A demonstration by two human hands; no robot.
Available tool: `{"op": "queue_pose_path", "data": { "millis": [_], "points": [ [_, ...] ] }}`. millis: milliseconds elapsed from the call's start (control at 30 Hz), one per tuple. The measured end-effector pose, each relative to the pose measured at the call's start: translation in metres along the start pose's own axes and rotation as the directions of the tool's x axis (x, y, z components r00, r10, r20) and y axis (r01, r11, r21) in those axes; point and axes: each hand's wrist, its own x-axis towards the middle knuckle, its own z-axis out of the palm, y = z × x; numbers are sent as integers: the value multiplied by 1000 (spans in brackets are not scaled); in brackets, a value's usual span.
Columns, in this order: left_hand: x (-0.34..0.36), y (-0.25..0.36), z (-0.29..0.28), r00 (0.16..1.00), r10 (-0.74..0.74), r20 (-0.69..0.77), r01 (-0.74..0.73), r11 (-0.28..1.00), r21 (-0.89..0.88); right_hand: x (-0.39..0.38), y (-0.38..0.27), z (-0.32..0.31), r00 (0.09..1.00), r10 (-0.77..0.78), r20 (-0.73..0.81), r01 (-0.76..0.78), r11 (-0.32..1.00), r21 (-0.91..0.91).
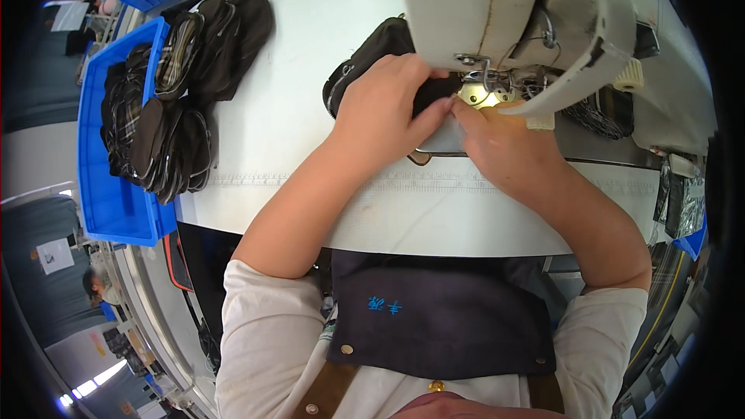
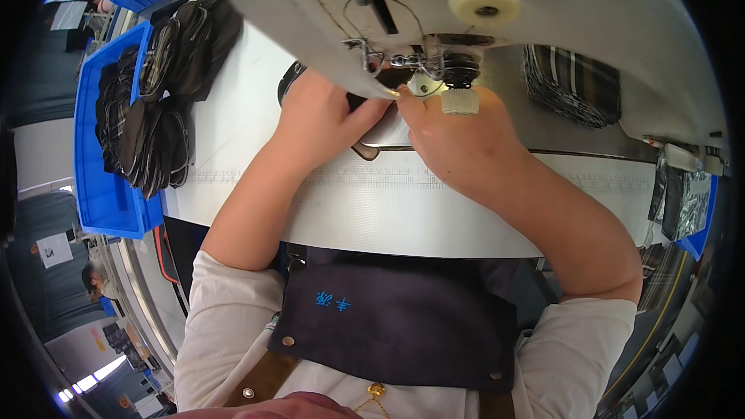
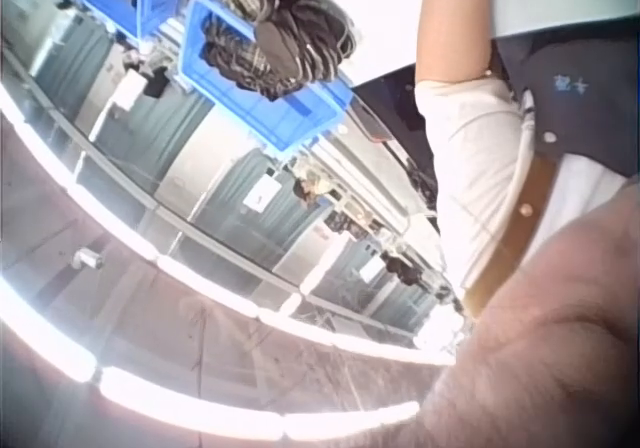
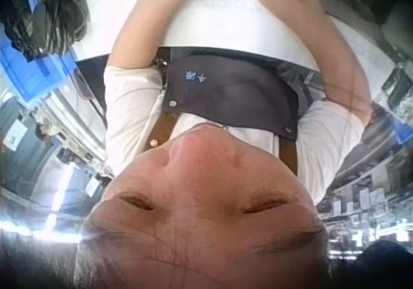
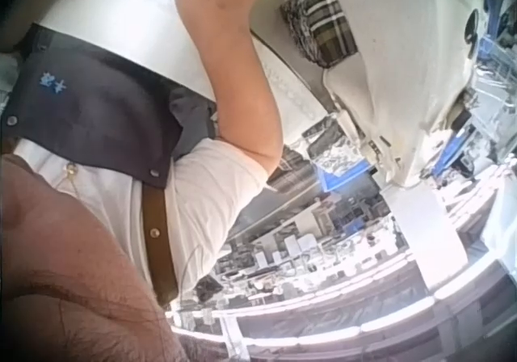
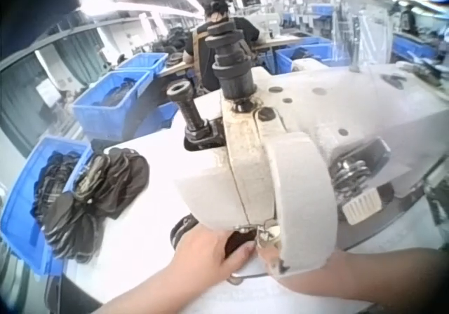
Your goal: Sewing small fabric parts together using an industrial sewing machine.
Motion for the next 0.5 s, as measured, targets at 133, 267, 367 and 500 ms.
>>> {"op": "queue_pose_path", "data": {
  "millis": [133, 267, 367, 500],
  "points": [
    [-4, 17, -11, 973, -42, 228, 44, 999, 0, -6, 5, 0, 996, -14, 92, 13, 1000, 20],
    [-8, 19, -4, 991, -6, 135, 6, 1000, 5, -7, 7, -8, 971, 34, 239, -70, 987, 142],
    [-10, 20, -4, 996, -14, 91, 16, 999, -30, -11, 5, -9, 970, 11, 244, -60, 979, 194],
    [-11, 14, 2, 994, -70, 84, 81, 989, -126, -10, 0, -5, 987, -35, 156, 1, 978, 209]
  ]
}}
